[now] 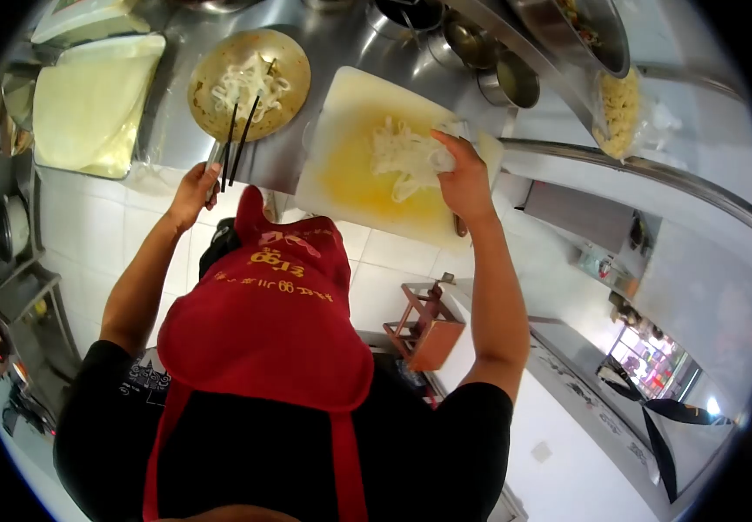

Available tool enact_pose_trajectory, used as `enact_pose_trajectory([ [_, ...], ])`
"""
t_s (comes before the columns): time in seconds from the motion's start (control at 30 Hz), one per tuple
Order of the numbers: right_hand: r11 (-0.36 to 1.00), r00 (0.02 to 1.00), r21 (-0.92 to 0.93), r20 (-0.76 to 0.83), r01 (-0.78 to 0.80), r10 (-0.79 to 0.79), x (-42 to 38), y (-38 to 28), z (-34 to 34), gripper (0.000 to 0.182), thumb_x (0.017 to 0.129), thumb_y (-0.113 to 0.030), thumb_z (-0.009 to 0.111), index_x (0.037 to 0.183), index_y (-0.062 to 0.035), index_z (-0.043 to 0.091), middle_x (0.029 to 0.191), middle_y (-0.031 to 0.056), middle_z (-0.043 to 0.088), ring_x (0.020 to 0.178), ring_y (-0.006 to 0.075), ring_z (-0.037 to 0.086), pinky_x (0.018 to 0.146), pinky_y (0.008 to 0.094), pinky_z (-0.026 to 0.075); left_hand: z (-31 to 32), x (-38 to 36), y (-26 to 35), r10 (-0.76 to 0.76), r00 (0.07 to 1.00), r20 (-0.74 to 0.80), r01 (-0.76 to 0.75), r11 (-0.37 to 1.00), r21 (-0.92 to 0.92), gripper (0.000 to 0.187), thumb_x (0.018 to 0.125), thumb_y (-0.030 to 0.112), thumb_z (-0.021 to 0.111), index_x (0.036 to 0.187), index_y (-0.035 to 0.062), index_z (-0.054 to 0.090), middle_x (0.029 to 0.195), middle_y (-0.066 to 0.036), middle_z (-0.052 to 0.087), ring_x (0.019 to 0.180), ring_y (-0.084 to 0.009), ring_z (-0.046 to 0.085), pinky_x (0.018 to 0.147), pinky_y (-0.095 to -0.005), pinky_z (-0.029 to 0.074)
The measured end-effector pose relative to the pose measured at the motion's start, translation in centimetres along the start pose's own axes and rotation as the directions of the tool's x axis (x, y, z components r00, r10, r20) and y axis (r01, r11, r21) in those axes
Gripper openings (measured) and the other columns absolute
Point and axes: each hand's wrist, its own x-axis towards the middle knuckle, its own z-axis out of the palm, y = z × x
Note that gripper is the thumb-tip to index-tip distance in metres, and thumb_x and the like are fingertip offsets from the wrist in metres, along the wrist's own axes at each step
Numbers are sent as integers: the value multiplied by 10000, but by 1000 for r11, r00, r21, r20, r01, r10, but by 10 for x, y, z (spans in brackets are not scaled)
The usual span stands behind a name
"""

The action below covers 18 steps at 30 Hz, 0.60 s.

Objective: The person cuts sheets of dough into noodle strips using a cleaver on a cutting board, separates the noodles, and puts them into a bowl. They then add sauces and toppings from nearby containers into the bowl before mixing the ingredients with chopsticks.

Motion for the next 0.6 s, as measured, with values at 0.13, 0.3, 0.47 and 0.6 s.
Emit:
enact_pose_trajectory([
  [0.13, 992, 999, -118, 18, 45, -43, 1, 34, 21, 534, 800, -12, 674, 1315, -129, 588, 1268, 137, 625, 1135, 281, 623, 975, 344, 480, 12, -5, 2, 5, 1000, -30, -4, 999, 42, 502, 957, 525, 566, 932, 26, 521, 692, -41, 529, 529, -108, 499, 456, -255, 406],
  [0.3, 907, 968, -364, 46, -213, 246, 8, 76, 113, 631, 782, -111, 718, 1376, -202, 526, 1221, 189, 610, 1107, 349, 602, 919, 401, 509, 31, -12, -4, 22, 998, -56, -20, 999, 46, 470, 974, 485, 562, 923, 19, 527, 690, -40, 530, 532, -105, 504, 454, -251, 406],
  [0.47, 848, 939, -472, 109, -240, 326, 24, 72, 128, 618, 741, -294, 762, 1314, -193, 554, 1221, 166, 633, 1056, 342, 640, 891, 442, 519, 43, -18, -4, 5, 998, -69, -2, 999, 50, 430, 981, 438, 571, 937, 12, 535, 700, -42, 537, 550, -106, 513, 468, -253, 415],
  [0.6, 899, 969, -416, 130, -139, 210, 43, 102, 101, 465, 717, -215, 761, 1159, -128, 643, 1116, 176, 680, 1006, 321, 666, 858, 410, 528, 46, -19, 1, -12, 996, -85, 13, 1000, 16, 406, 981, 416, 576, 955, 13, 534, 708, -39, 536, 567, -103, 514, 475, -252, 415],
])
